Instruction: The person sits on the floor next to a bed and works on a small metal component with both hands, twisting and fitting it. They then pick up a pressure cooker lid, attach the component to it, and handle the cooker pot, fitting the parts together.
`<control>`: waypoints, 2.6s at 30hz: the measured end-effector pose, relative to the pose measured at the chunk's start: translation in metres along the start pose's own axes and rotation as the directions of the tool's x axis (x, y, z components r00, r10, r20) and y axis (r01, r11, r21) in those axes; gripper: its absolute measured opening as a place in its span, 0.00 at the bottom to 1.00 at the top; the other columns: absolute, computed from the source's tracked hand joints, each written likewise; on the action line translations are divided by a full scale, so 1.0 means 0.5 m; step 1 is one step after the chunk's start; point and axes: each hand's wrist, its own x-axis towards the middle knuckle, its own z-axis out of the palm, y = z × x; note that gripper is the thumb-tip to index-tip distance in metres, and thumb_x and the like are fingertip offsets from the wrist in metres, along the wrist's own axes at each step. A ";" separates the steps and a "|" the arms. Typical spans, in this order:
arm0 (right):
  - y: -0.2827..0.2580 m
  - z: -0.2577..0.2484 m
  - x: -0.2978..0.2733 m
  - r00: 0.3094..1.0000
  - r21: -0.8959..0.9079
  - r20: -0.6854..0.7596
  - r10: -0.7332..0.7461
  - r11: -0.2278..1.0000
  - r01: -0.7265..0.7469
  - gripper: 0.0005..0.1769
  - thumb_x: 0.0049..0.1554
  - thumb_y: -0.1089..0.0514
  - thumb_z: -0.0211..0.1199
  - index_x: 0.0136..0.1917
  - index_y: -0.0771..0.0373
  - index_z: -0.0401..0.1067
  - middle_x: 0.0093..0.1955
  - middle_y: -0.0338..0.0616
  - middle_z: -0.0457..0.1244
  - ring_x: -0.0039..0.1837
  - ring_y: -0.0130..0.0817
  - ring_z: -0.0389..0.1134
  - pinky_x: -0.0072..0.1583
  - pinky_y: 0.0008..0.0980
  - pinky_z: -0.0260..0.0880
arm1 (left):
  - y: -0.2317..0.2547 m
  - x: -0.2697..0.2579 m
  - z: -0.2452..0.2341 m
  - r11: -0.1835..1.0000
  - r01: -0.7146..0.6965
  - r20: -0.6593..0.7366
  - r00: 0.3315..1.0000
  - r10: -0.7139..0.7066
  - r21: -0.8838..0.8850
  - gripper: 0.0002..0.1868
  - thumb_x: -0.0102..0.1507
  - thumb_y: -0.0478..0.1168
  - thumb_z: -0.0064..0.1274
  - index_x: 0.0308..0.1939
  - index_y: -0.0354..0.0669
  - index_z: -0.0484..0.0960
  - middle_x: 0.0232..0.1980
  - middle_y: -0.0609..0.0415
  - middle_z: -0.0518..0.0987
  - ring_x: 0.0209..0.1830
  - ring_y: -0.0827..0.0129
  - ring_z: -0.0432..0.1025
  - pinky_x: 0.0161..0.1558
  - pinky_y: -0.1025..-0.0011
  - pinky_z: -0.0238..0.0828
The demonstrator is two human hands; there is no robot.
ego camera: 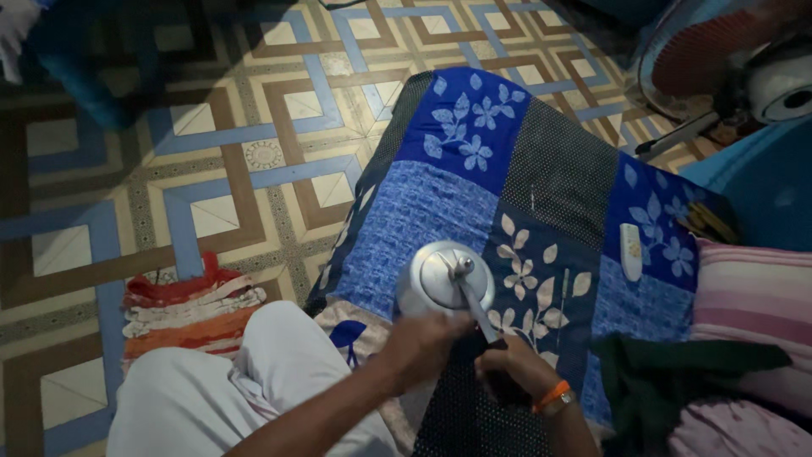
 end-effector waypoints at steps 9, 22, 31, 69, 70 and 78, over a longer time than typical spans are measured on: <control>-0.025 0.022 -0.012 0.999 -0.021 -0.030 0.035 0.999 -0.035 0.17 0.42 0.59 0.64 0.47 0.66 0.76 0.33 0.45 0.68 0.34 0.34 0.68 0.38 0.31 0.70 | 0.006 0.013 -0.009 1.000 -0.013 0.108 0.994 0.013 -0.001 0.22 0.65 0.34 0.47 0.62 0.55 0.80 0.37 0.43 0.80 0.35 0.47 0.78 0.33 0.51 0.75; 0.015 0.031 0.001 0.993 0.021 -0.065 0.102 0.995 -0.101 0.13 0.42 0.60 0.66 0.40 0.70 0.72 0.30 0.48 0.66 0.29 0.38 0.66 0.34 0.35 0.67 | 0.006 -0.022 -0.021 0.983 0.178 0.186 0.968 -0.166 -0.050 0.15 0.65 0.38 0.51 0.55 0.53 0.82 0.41 0.47 0.83 0.38 0.51 0.79 0.37 0.54 0.74; -0.001 0.063 0.002 0.981 0.070 -0.100 0.167 0.985 -0.160 0.13 0.46 0.62 0.64 0.44 0.70 0.70 0.32 0.48 0.66 0.29 0.40 0.67 0.33 0.38 0.70 | -0.069 -0.068 -0.039 0.979 0.186 -0.189 0.961 -0.200 -0.088 0.25 0.58 0.32 0.50 0.60 0.46 0.79 0.45 0.43 0.82 0.39 0.47 0.78 0.39 0.55 0.75; 0.026 0.066 -0.005 0.996 0.014 -0.084 -0.011 1.000 0.012 0.15 0.44 0.59 0.67 0.42 0.73 0.72 0.30 0.48 0.66 0.28 0.36 0.68 0.32 0.33 0.68 | -0.010 -0.036 -0.029 0.996 0.043 0.064 0.997 -0.038 -0.072 0.24 0.61 0.31 0.50 0.61 0.53 0.81 0.37 0.47 0.80 0.31 0.54 0.78 0.32 0.59 0.75; 0.024 0.059 -0.001 0.997 -0.003 -0.064 -0.043 0.999 0.043 0.16 0.44 0.59 0.67 0.41 0.75 0.72 0.30 0.48 0.66 0.28 0.36 0.68 0.32 0.33 0.68 | -0.003 -0.037 -0.028 0.998 -0.050 0.067 0.996 0.053 -0.044 0.24 0.62 0.31 0.50 0.61 0.53 0.81 0.37 0.46 0.80 0.33 0.53 0.78 0.32 0.59 0.75; -0.003 0.052 -0.014 0.995 0.078 -0.072 0.075 0.995 -0.070 0.16 0.43 0.59 0.66 0.43 0.72 0.72 0.30 0.49 0.66 0.28 0.38 0.68 0.32 0.34 0.68 | -0.002 -0.056 -0.012 0.984 -0.118 -0.145 0.985 0.098 -0.137 0.24 0.61 0.30 0.50 0.60 0.49 0.81 0.47 0.45 0.82 0.39 0.49 0.80 0.36 0.58 0.77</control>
